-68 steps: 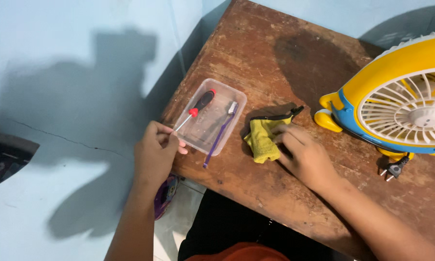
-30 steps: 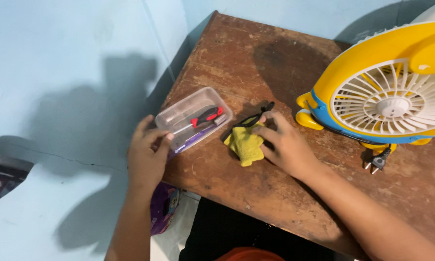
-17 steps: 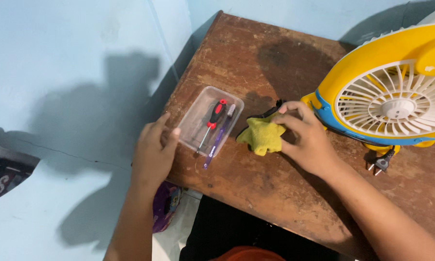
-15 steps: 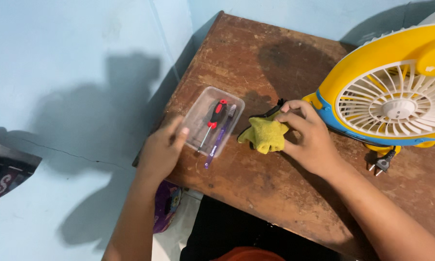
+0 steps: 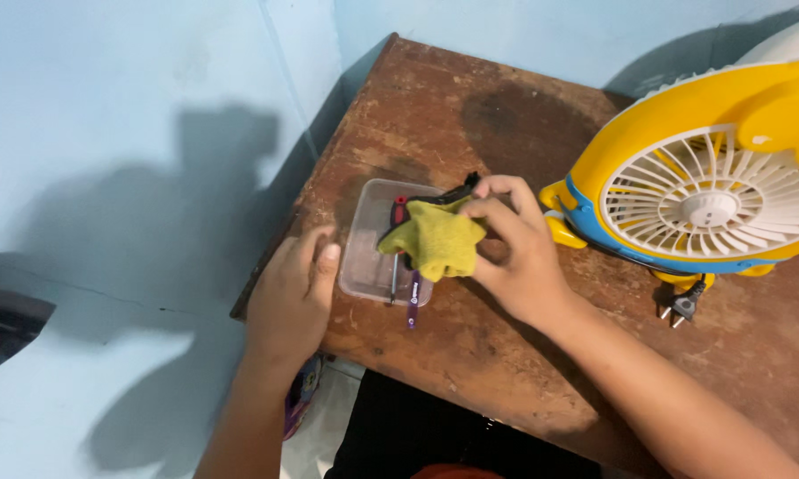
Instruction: The person disassembles a yellow and blue electric fan by removing the front grille and then using a screwdriver to loosen and remove the central hub cap. The removed parts are placed on the table.
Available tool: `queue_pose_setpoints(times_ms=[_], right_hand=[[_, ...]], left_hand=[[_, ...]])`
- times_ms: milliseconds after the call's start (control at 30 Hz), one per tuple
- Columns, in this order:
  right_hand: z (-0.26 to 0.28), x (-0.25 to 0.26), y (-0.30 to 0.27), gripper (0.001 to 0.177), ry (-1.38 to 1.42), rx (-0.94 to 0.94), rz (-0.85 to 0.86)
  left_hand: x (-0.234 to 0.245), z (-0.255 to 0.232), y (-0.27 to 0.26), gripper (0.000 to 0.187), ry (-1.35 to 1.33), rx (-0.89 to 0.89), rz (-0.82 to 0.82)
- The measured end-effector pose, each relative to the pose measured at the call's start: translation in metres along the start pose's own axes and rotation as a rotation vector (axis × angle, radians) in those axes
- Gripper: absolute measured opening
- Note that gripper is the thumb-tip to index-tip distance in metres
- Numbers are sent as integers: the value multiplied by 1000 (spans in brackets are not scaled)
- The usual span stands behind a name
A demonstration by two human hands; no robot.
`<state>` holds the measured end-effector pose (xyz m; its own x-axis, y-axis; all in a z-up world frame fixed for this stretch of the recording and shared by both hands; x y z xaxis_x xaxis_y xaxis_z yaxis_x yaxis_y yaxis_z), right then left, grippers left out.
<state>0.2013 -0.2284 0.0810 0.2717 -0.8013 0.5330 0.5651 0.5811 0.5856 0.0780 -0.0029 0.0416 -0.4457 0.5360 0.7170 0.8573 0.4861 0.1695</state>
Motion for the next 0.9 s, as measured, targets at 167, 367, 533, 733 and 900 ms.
queue_pose_setpoints(times_ms=[167, 367, 533, 733, 900], right_hand=[[29, -34, 18, 42, -30, 139, 25], [43, -54, 24, 42, 61, 181, 188], [-4, -41, 12, 40, -109, -50, 302], [-31, -37, -9, 38, -250, -23, 400], [-31, -48, -17, 35, -99, 2, 446]], left_hand=[[-14, -7, 12, 56, -699, 196, 383], [12, -14, 31, 45, -813, -25, 140], [25, 41, 40, 44, -558, 228, -10], [-5, 64, 35, 48, -147, 160, 43], [-3, 46, 31, 43, 208, -129, -41]])
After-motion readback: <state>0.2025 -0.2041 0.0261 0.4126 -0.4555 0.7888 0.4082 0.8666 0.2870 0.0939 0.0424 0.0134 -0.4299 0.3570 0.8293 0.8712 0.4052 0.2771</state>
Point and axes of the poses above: each hand's wrist, its own y-axis towards the middle knuckle, its own x-axis out of the back of the hand, z = x × y, the point moved 7 cm from there along y, towards the middle knuckle, and after that the axes turned 3 degrees about x, right-handed, at the moved point
